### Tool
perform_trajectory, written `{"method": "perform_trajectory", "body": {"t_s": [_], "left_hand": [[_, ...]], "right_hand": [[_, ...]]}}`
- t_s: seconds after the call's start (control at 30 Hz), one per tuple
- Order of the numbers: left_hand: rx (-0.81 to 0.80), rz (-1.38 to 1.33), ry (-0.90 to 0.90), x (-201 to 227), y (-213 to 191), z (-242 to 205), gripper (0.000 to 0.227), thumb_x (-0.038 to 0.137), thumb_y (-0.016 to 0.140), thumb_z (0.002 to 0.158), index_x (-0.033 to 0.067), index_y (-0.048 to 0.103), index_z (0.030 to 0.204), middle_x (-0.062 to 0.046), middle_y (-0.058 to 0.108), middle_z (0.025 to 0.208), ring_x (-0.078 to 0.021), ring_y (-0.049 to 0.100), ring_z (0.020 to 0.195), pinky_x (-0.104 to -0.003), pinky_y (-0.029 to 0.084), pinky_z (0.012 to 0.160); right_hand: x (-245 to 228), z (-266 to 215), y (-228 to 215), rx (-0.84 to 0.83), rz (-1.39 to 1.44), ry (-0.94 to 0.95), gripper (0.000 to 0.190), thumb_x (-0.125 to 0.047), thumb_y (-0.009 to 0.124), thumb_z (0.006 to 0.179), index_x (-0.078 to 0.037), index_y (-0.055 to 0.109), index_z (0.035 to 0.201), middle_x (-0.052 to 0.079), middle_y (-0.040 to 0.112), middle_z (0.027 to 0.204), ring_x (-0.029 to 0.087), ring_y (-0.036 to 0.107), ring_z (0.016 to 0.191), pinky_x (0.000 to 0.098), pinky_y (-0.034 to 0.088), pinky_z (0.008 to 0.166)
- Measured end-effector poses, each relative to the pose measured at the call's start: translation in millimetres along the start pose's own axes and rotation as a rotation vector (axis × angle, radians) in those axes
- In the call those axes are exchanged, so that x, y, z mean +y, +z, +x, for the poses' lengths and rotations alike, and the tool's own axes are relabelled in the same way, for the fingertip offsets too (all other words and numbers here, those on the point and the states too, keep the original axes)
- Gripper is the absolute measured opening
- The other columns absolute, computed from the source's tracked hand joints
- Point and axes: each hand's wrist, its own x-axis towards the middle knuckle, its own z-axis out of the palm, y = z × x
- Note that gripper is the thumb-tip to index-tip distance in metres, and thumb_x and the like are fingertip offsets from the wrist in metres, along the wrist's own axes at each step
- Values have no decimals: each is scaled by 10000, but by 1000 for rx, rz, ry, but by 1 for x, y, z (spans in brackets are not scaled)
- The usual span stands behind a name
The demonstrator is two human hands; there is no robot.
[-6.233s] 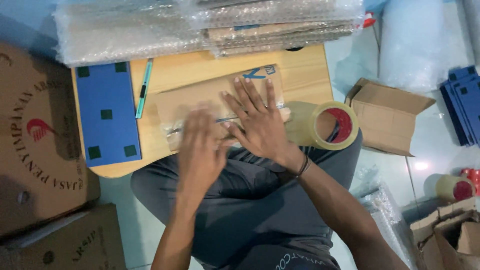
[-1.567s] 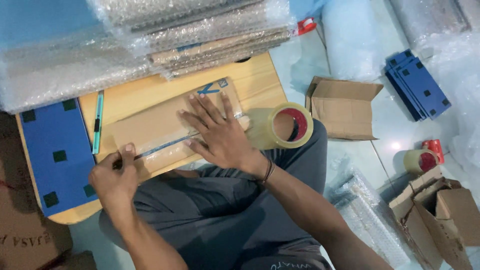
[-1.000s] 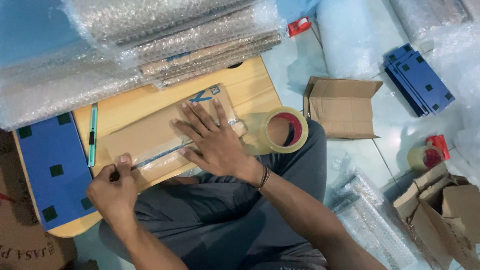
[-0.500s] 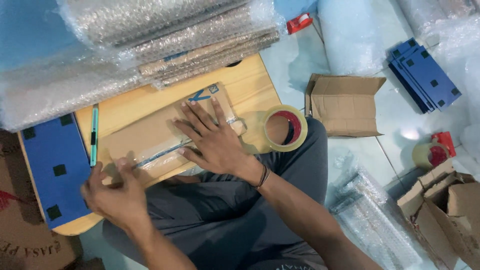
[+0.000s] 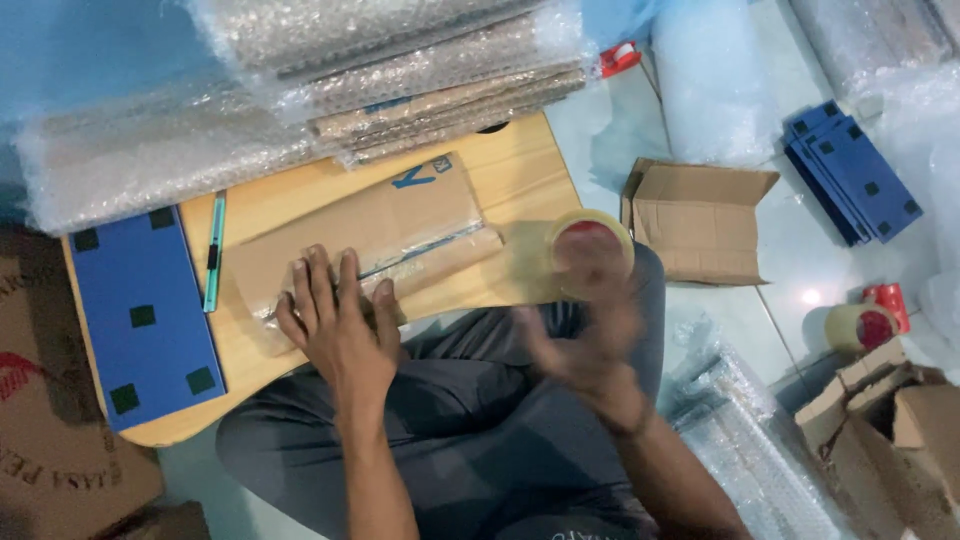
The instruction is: A person wraps a rectangular object in brown paper and bubble wrap, securing it with tape.
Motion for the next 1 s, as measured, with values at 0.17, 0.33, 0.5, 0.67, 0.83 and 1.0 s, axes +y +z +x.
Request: {"method": "perform_trajectory", "body": {"t_s": [0.17, 0.33, 0.5, 0.67, 0.83, 1.0], "left_hand": [[-5, -9, -16, -1, 3, -3, 533, 456, 521, 1113, 48, 631, 1437, -257, 500, 1549, -423, 388, 1471, -611, 164, 1186], [-28, -5, -29, -5, 4, -5, 558, 487, 534, 1092, 80, 610, 1465, -244, 503, 1550, -418, 391, 1473, -620, 161, 1184], [-38, 10, -16, -3, 4, -3, 564, 498, 523, 1089, 100, 582, 1485, -251, 501, 1547, -420, 381, 1476, -627, 159, 1176], [-67, 37, -17, -4, 4, -5, 570, 503, 526, 1090, 76, 603, 1459, -251, 501, 1553, -420, 378, 1481, -615, 150, 1186], [-82, 44, -12, -4, 5, -4, 573, 512, 498, 1097, 70, 618, 1443, -242, 494, 1565, -406, 373, 1488, -614, 145, 1189], [-98, 54, -28, -6, 5, -8, 587, 516, 531, 1085, 67, 632, 1449, -254, 492, 1576, -413, 373, 1496, -609, 121, 1211]], "right_hand": [[45, -29, -33, -168, -77, 414, 1192, -398, 975, 684, 44, 271, 1538, 330, 446, 1430, 584, 444, 1341, 692, 364, 1125], [53, -35, -23, -210, 102, 647, 1287, -314, 1016, 613, -7, 228, 1583, 352, 526, 1375, 604, 507, 1292, 684, 414, 1078], [43, -15, -15, -189, 85, 661, 1191, -262, 1003, 653, 38, 268, 1541, 442, 522, 1354, 663, 503, 1255, 742, 399, 1052], [61, -12, -3, -196, 77, 633, 1192, -267, 1019, 644, -4, 300, 1557, 422, 543, 1359, 647, 522, 1254, 731, 396, 1060], [80, -15, 1, -225, 180, 585, 1310, -296, 1034, 598, -35, 243, 1610, 383, 524, 1429, 628, 495, 1308, 734, 328, 1114], [81, -34, -6, -277, 178, 615, 1172, -262, 965, 732, -11, 249, 1626, 335, 592, 1392, 575, 525, 1303, 724, 346, 1111]]}}
